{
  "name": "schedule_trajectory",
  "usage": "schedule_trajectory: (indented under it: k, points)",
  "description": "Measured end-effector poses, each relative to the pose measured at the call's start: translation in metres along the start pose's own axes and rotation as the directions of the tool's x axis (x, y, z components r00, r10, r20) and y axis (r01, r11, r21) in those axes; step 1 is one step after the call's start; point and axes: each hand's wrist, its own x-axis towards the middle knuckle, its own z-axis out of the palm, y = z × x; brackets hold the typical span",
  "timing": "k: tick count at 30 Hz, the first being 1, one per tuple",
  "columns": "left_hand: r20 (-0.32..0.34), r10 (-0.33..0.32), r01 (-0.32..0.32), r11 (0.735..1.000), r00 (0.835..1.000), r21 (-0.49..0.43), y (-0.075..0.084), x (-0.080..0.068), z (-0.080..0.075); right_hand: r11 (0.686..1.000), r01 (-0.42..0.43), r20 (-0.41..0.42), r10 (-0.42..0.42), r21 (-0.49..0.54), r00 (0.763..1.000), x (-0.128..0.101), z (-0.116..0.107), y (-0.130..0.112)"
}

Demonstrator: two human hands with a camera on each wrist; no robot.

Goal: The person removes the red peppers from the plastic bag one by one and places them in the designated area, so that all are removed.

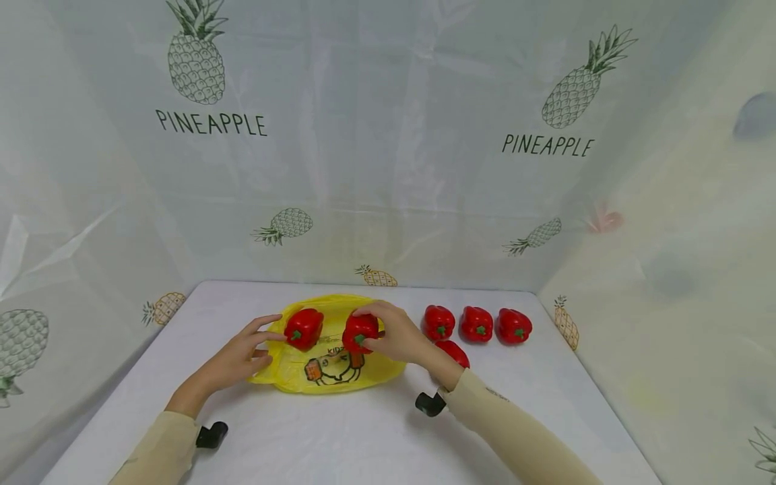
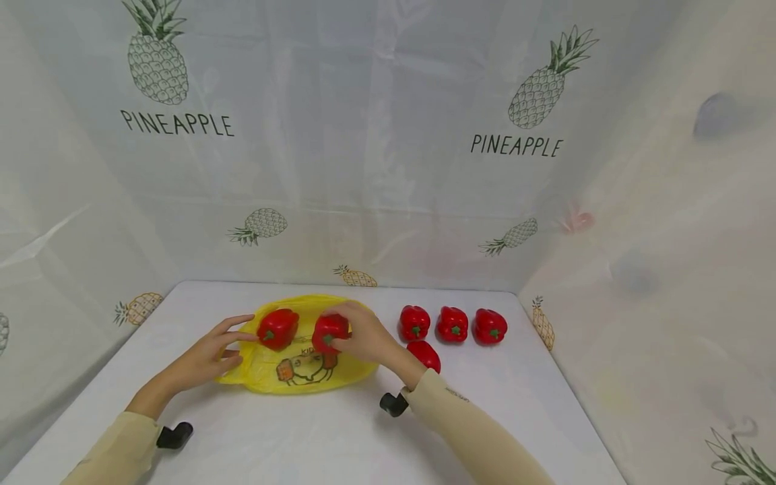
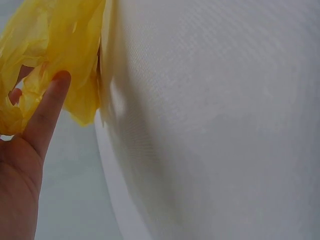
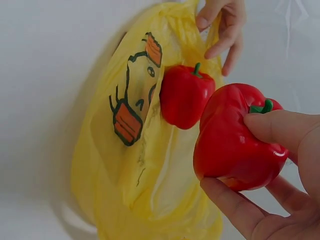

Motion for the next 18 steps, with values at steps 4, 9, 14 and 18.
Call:
schedule_trajectory:
  k: [4, 9, 14, 18]
  points:
    - [0.000, -0.001, 0.001, 1.000, 1.000, 0.001, 0.001, 0.001, 0.001, 1.000, 0.003, 0.019, -0.003, 0.011, 1.000, -0.014, -0.013, 0.001]
    - [0.000, 0.003, -0.003, 1.000, 1.000, -0.002, 0.001, 0.001, 0.002, 0.999, -0.009, 0.016, 0.008, 0.040, 1.000, -0.033, -0.030, 0.008]
    - [0.001, -0.004, 0.004, 1.000, 1.000, -0.001, 0.002, 0.001, 0.003, 1.000, -0.020, -0.001, 0.020, 0.017, 1.000, -0.051, -0.048, 0.017]
    - [0.001, -0.002, 0.002, 1.000, 1.000, 0.002, 0.003, 0.002, 0.003, 1.000, -0.017, -0.008, 0.017, -0.019, 1.000, -0.064, -0.062, 0.022]
